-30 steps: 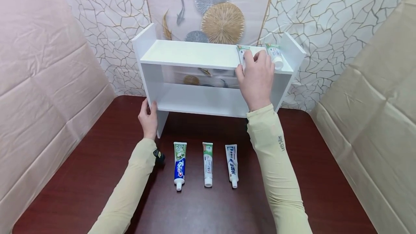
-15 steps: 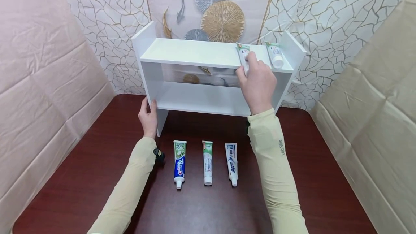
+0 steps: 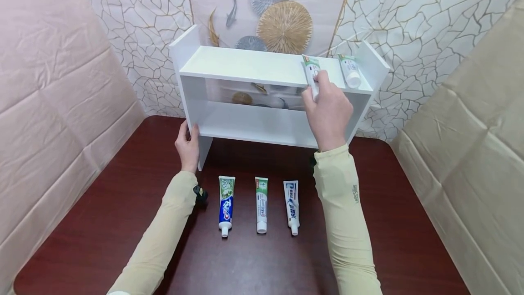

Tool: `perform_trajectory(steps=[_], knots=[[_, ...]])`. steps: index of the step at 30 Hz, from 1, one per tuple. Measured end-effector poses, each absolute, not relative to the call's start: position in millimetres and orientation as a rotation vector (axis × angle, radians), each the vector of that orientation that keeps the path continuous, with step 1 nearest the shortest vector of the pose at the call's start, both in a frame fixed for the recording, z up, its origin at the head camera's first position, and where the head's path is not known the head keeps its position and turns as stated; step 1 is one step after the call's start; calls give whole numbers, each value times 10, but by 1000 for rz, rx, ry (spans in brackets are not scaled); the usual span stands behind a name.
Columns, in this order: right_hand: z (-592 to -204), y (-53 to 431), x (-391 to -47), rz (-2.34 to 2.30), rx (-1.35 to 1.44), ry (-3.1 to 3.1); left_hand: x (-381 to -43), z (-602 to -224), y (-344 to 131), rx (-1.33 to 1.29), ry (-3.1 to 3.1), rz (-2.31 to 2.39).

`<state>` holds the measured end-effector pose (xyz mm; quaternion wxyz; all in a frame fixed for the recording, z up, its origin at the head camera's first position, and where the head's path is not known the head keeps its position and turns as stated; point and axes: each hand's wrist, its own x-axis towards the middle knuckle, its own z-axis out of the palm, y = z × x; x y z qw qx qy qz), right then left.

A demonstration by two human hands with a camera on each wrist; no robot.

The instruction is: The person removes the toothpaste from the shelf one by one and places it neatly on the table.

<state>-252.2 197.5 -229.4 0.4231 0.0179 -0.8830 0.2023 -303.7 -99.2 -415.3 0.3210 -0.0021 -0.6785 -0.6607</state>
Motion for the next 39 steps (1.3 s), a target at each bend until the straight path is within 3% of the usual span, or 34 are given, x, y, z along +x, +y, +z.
perform_trajectory(steps=[39], knots=[[-2862, 1938, -1833, 386, 188, -2072, -3048, -4154, -990, 15, -1762, -1727]])
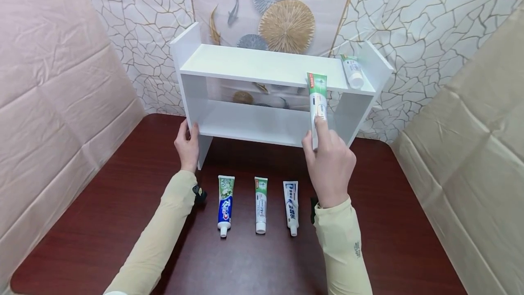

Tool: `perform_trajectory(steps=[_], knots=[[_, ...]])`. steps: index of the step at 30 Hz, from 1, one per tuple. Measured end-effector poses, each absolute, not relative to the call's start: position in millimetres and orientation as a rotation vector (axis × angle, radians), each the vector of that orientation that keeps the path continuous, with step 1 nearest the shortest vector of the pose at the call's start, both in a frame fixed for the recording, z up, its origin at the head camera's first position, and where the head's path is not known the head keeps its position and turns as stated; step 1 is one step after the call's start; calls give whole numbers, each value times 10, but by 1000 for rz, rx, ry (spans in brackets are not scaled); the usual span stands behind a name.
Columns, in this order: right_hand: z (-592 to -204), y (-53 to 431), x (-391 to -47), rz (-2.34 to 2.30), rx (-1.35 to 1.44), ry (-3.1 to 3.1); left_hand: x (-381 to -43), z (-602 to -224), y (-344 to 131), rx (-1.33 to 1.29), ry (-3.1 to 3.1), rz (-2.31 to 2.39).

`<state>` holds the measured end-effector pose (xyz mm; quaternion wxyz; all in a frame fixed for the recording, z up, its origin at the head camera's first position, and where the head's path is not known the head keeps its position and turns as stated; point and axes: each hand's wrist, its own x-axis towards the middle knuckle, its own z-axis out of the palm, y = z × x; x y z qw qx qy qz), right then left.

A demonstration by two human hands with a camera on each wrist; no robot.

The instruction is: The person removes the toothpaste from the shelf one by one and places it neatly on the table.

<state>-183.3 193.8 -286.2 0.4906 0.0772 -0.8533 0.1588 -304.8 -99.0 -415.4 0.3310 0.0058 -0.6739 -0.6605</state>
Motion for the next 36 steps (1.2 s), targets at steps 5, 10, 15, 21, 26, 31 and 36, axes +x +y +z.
perform_trajectory(steps=[5, 10, 15, 21, 26, 31, 36], knots=[[-2952, 1938, -1784, 365, 193, -2048, -3036, -4142, -995, 24, -1769, -1736], [-3039, 1979, -1733, 366, 204, -2037, -3028, -4146, -984, 43, -1770, -1747], [-3098, 2021, -1681, 438, 191, -2045, -3036, -4146, -979, 43, -1771, -1725], [-3140, 2056, -1638, 601, 140, -2082, -3034, -4137, -982, 32, -1760, -1706], [-3190, 2078, -1591, 720, 97, -2081, -3020, -4143, -974, 25, -1755, -1714], [-3231, 2099, -1522, 763, 36, -2083, -3019, -4149, -962, 21, -1756, -1706], [-3289, 2140, -1498, 769, 18, -2102, -3038, -4157, -965, 45, -1777, -1690]])
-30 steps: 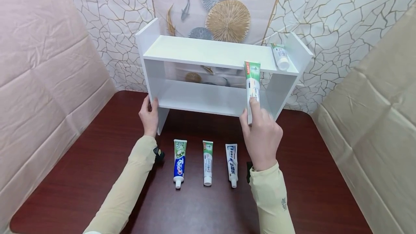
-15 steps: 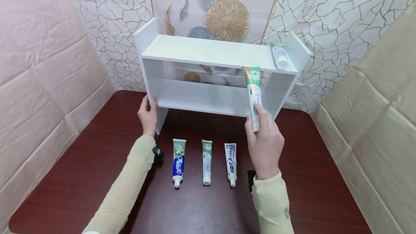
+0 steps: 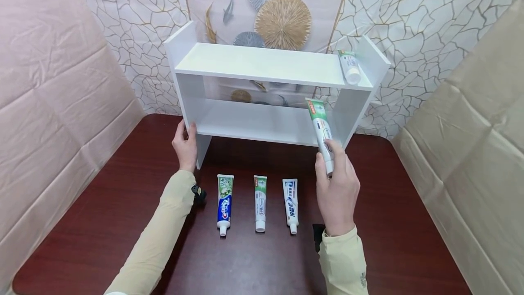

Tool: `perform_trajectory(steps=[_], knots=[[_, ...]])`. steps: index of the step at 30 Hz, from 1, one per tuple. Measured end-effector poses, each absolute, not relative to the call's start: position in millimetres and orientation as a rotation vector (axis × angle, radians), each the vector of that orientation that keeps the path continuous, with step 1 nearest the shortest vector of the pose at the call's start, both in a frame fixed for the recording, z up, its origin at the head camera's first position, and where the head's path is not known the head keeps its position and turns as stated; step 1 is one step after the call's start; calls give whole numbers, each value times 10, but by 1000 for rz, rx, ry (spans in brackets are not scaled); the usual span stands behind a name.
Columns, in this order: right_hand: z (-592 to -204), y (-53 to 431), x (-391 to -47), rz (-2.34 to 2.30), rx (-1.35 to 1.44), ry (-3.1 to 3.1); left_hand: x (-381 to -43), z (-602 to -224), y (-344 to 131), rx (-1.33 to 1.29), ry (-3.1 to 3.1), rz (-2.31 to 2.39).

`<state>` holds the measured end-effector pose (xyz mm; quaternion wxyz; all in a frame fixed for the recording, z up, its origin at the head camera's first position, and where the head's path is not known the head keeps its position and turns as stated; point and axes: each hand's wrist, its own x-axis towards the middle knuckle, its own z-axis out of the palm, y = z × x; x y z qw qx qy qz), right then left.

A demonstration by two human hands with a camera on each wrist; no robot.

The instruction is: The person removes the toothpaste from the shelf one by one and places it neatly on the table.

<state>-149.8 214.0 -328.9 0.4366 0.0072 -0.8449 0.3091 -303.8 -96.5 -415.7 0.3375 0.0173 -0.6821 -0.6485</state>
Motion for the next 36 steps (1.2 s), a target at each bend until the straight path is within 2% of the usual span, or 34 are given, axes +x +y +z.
perform_trajectory(steps=[4, 11, 36], knots=[[-3347, 2165, -1497, 766, -27, -2152, -3050, -4159, -973, 52, -1778, -1699], [-3443, 2188, -1466, 791, -71, -2203, -3312, -4428, -1031, 47, -1752, -1701], [-3995, 2296, -1235, 830, -190, -2285, -3330, -4415, -1043, 50, -1707, -1692]])
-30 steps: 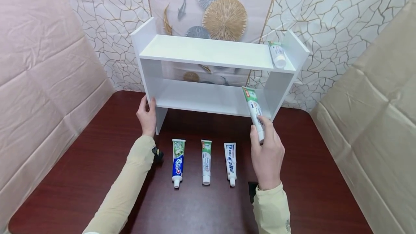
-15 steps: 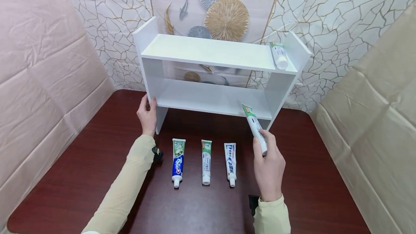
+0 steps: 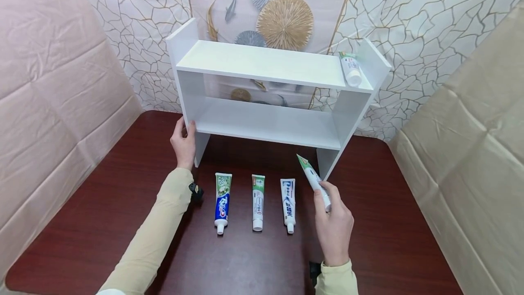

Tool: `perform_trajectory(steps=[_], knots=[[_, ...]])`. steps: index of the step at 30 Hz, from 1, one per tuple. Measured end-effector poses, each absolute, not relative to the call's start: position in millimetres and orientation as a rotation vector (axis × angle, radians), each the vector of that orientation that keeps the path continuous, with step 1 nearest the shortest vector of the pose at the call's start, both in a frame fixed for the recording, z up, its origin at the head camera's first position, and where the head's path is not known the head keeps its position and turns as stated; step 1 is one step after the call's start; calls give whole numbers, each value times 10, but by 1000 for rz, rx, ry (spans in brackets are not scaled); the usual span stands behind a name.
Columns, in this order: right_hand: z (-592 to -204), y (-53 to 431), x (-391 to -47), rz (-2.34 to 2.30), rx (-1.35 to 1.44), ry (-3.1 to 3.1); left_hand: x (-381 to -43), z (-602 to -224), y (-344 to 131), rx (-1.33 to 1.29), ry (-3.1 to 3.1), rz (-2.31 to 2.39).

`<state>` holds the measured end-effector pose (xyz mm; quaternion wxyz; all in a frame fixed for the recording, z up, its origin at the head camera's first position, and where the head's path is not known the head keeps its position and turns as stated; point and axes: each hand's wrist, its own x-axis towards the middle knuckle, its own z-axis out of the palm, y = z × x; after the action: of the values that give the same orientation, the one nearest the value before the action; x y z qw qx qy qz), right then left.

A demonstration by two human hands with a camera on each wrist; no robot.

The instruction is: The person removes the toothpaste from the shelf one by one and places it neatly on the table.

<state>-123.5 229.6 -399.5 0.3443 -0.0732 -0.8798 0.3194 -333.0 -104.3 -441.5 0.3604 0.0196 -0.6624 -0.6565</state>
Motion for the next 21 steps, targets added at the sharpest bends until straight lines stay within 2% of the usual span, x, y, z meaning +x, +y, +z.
perform_trajectory(steps=[14, 21], knots=[[-4347, 2573, -1407, 715, -248, -2755, -3305, -4374, -1026, 31, -1717, -1721], [-4412, 2646, -1461, 680, -233, -2981, -3084, -4169, -985, 43, -1748, -1690]])
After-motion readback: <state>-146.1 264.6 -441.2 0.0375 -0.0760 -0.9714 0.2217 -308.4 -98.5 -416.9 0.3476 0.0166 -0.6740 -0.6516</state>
